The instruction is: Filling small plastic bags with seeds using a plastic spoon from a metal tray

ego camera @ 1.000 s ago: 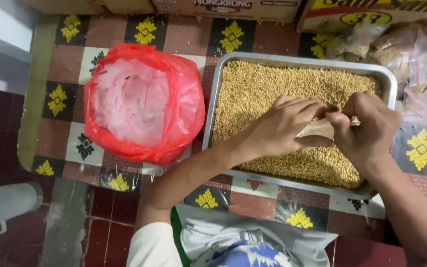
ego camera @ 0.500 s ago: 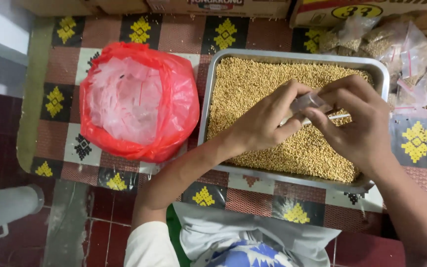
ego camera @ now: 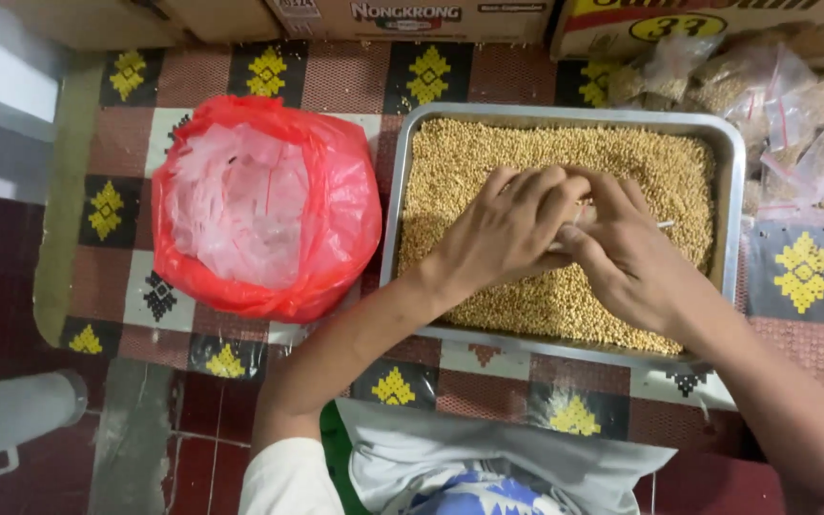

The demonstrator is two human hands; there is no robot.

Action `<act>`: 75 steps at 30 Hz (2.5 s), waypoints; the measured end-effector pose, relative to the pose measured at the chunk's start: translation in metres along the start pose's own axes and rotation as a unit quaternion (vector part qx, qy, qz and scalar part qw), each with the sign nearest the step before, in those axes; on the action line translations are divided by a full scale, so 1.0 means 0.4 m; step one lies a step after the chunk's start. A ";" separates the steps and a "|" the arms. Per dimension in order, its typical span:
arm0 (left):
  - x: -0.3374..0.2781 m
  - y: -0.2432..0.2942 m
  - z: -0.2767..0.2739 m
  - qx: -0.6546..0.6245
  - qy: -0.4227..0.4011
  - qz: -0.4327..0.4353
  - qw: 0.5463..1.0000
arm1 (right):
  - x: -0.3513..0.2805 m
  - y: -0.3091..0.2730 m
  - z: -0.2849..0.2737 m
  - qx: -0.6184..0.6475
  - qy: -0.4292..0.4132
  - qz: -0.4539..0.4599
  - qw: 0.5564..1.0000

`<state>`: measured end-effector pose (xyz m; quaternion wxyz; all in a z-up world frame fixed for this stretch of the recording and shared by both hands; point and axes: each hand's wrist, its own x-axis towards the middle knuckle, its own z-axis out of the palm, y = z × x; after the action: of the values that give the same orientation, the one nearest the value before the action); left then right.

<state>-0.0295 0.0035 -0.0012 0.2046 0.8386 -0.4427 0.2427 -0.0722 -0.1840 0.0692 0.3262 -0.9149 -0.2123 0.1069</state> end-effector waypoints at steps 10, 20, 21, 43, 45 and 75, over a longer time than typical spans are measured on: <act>0.001 0.016 -0.004 -0.073 0.009 0.026 0.997 | -0.002 0.011 0.008 0.011 0.074 -0.019 0.997; 0.049 -0.016 -0.028 -0.167 -0.047 -0.012 0.985 | -0.022 0.002 -0.033 0.002 0.121 -0.028 0.992; 0.049 -0.024 -0.040 -0.183 -0.058 -0.022 0.981 | -0.028 -0.006 -0.052 0.008 0.132 -0.029 0.991; 0.039 -0.084 -0.069 -0.120 -0.167 -0.073 0.976 | -0.021 0.039 -0.087 -0.332 -0.045 0.042 0.941; 0.032 -0.085 -0.056 -0.125 -0.167 -0.056 0.976 | -0.038 0.031 -0.093 -0.345 -0.010 0.034 0.938; 0.028 -0.074 -0.042 -0.143 -0.066 -0.052 0.986 | -0.195 0.083 -0.125 -0.503 0.136 0.041 0.853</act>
<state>-0.0027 0.0211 0.0151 0.3054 0.8365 -0.4415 0.1099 -0.1140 -0.2707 0.0906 -0.1577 -0.9674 -0.1525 -0.1262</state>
